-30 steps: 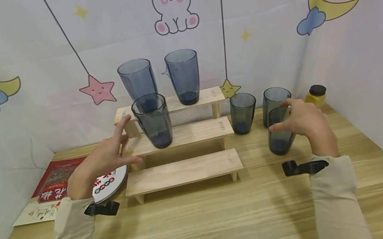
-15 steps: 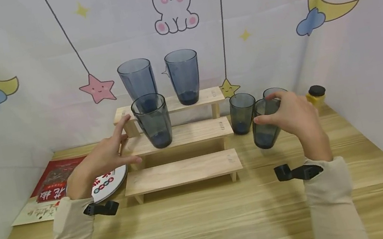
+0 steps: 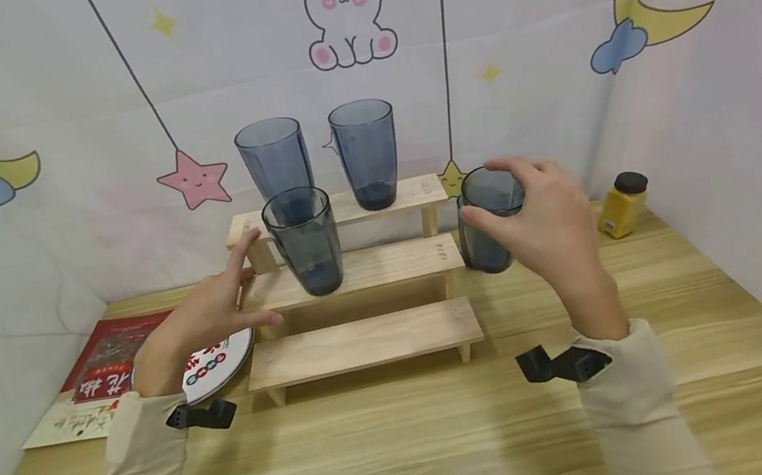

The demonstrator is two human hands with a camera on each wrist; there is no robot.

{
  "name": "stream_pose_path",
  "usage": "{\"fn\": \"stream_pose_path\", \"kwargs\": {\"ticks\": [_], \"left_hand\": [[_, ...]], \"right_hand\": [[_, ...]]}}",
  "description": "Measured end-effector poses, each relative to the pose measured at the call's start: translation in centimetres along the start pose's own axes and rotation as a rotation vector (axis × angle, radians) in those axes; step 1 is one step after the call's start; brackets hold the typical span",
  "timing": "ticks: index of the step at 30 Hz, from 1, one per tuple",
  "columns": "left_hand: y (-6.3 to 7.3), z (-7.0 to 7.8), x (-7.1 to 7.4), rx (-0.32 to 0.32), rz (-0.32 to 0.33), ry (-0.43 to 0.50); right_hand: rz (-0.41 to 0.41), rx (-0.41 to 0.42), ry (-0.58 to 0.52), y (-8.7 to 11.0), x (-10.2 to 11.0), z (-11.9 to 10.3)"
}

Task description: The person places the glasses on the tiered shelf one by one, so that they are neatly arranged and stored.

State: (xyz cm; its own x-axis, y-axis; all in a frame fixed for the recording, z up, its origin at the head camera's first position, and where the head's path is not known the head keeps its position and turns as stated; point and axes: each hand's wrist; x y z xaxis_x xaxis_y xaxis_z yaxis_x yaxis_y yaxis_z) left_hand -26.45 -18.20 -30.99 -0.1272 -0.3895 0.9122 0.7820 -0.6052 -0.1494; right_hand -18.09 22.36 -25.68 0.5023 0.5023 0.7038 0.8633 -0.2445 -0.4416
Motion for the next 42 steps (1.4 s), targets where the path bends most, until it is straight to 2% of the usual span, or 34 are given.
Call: {"fn": "stream_pose_path", "kwargs": {"ticks": [3,6,13,21,28,35,42], "left_hand": [[0.0,-0.1,0.0,-0.003,0.003,-0.002],[0.0,-0.2,0.0,-0.009,0.006,0.003],[-0.1,-0.1,-0.1,-0.007,-0.001,0.009],[-0.3,0.1,-0.2,0.001,-0.010,0.011],[0.0,0.0,-0.1,0.007,-0.002,0.010],[0.0,0.0,-0.2,0.006,-0.002,0.012],[0.0,0.0,-0.1,0.016,-0.004,0.012]], "right_hand": [[0.054,0.074,-0.066,0.1,-0.9,-0.9],[0.053,0.105,-0.104,0.2,-1.7,-1.7],[0.011,0.112,-0.149,0.2,-3.1,-3.3],[-0.031,0.088,-0.184,-0.3,-4.6,-3.8],[-0.033,0.113,-0.327,-0.8,-6.3,-3.8],[-0.134,0.095,-0.391,-0.8,-7.2,-3.8],[-0.272,0.080,-0.308,-0.8,-7.3,-3.8]]}}
Point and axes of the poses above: each hand's wrist, its own y-axis away from the middle knuckle, its own x-axis out of the back of the hand, z = x × y, and after that the axes turned 9 degrees about -x, right-handed
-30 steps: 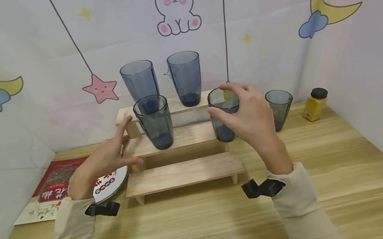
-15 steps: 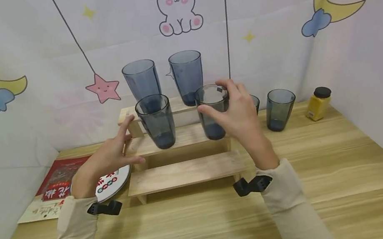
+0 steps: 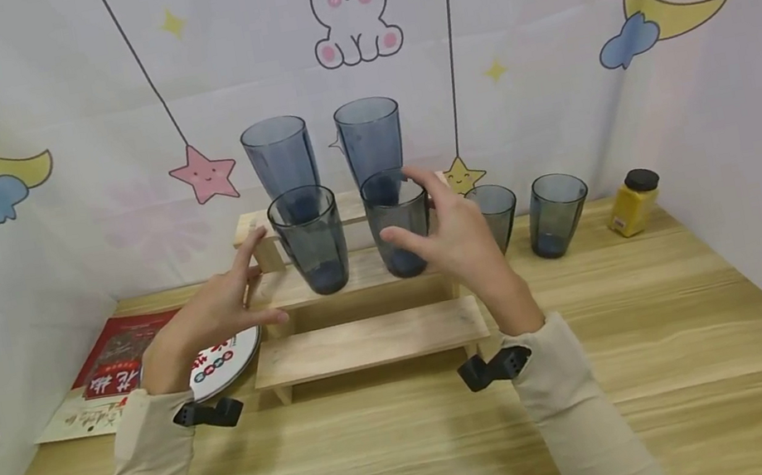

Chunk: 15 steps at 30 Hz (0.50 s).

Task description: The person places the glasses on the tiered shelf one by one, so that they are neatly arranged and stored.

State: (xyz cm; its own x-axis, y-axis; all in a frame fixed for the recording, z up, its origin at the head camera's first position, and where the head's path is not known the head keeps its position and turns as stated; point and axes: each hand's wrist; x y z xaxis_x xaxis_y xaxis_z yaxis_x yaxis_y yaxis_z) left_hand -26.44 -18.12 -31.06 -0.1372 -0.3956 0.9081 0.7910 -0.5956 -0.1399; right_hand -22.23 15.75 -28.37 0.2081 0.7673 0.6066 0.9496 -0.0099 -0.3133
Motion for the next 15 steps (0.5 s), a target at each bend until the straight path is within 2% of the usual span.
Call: {"fn": "stream_pose_path", "kwargs": {"ticks": [4,7,15], "left_hand": [[0.08,-0.10,0.14,0.008,-0.003,0.004],[0.07,-0.18,0.22,0.004,-0.001,0.000],[-0.10,-0.26,0.37,-0.005,-0.006,0.001]], "right_hand": [[-0.086,-0.083,0.008,-0.27,-0.29,-0.21],[-0.121,-0.133,0.021,-0.47,-0.42,-0.32],[-0.144,-0.147,0.126,-0.59,-0.09,-0.53]]}}
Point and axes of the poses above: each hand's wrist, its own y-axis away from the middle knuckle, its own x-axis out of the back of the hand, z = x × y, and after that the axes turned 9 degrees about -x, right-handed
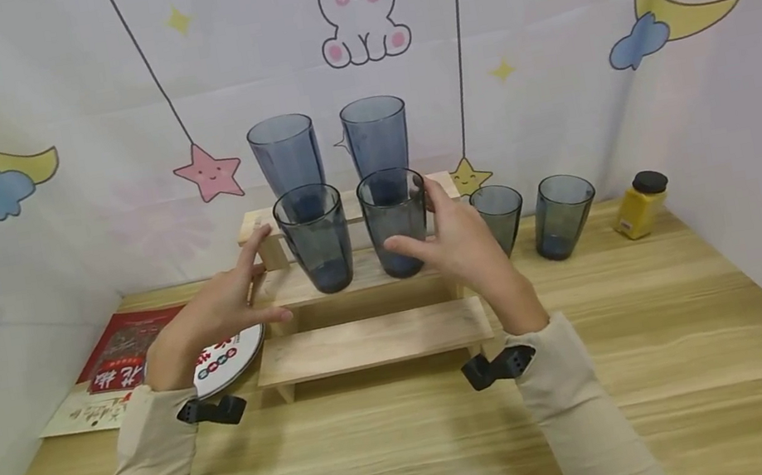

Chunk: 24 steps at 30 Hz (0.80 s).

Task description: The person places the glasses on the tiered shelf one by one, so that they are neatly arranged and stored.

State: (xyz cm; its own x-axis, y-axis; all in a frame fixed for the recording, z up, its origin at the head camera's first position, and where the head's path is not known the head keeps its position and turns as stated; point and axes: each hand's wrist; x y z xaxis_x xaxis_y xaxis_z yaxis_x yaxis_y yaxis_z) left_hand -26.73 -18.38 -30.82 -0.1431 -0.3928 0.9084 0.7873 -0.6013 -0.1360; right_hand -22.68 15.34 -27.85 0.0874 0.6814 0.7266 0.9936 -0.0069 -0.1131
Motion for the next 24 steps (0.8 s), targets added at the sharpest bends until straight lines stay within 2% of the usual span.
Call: {"fn": "stream_pose_path", "kwargs": {"ticks": [4,13,24], "left_hand": [[0.0,0.0,0.0,-0.013,-0.001,0.007],[0.0,-0.2,0.0,-0.030,-0.001,0.007],[-0.1,-0.1,0.0,-0.017,0.003,0.011]], "right_hand": [[-0.017,0.014,0.036,0.0,0.3,0.3],[-0.119,0.008,0.094,0.1,1.8,0.9],[-0.106,0.019,0.101,-0.4,3.6,2.5]]}}
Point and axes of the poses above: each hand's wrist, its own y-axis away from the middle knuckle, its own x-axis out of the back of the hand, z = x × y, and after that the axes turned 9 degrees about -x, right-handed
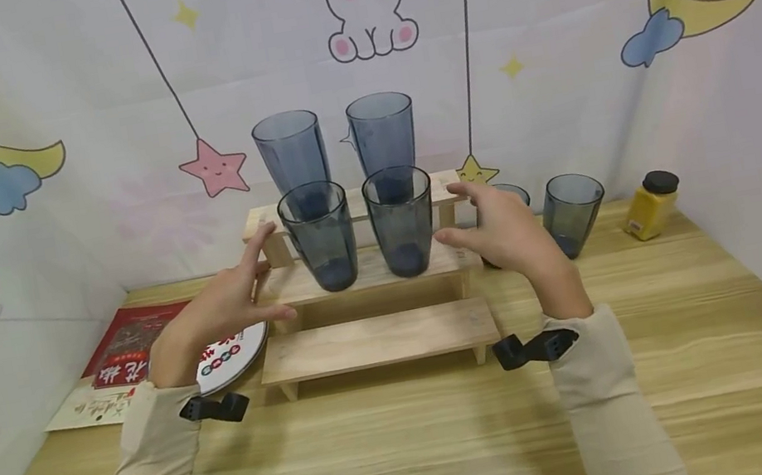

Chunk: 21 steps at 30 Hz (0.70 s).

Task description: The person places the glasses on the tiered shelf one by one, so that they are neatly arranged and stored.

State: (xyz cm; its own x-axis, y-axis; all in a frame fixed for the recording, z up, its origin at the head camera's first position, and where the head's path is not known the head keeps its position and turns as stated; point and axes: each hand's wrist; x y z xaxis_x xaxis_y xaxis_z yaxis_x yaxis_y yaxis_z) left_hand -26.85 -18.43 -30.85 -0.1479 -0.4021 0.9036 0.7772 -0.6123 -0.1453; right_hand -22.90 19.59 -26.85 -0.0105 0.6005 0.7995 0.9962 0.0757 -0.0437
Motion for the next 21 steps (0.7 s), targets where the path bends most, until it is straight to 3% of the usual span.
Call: {"fn": "stream_pose_path", "kwargs": {"ticks": [14,21], "left_hand": [[0.1,-0.1,-0.1,-0.007,0.004,0.007],[0.1,0.0,0.0,-0.009,-0.001,0.014]], "right_hand": [[0.131,-0.008,0.009,-1.5,0.8,5.7],[0.166,0.006,0.002,-2.2,0.1,7.6]]}}
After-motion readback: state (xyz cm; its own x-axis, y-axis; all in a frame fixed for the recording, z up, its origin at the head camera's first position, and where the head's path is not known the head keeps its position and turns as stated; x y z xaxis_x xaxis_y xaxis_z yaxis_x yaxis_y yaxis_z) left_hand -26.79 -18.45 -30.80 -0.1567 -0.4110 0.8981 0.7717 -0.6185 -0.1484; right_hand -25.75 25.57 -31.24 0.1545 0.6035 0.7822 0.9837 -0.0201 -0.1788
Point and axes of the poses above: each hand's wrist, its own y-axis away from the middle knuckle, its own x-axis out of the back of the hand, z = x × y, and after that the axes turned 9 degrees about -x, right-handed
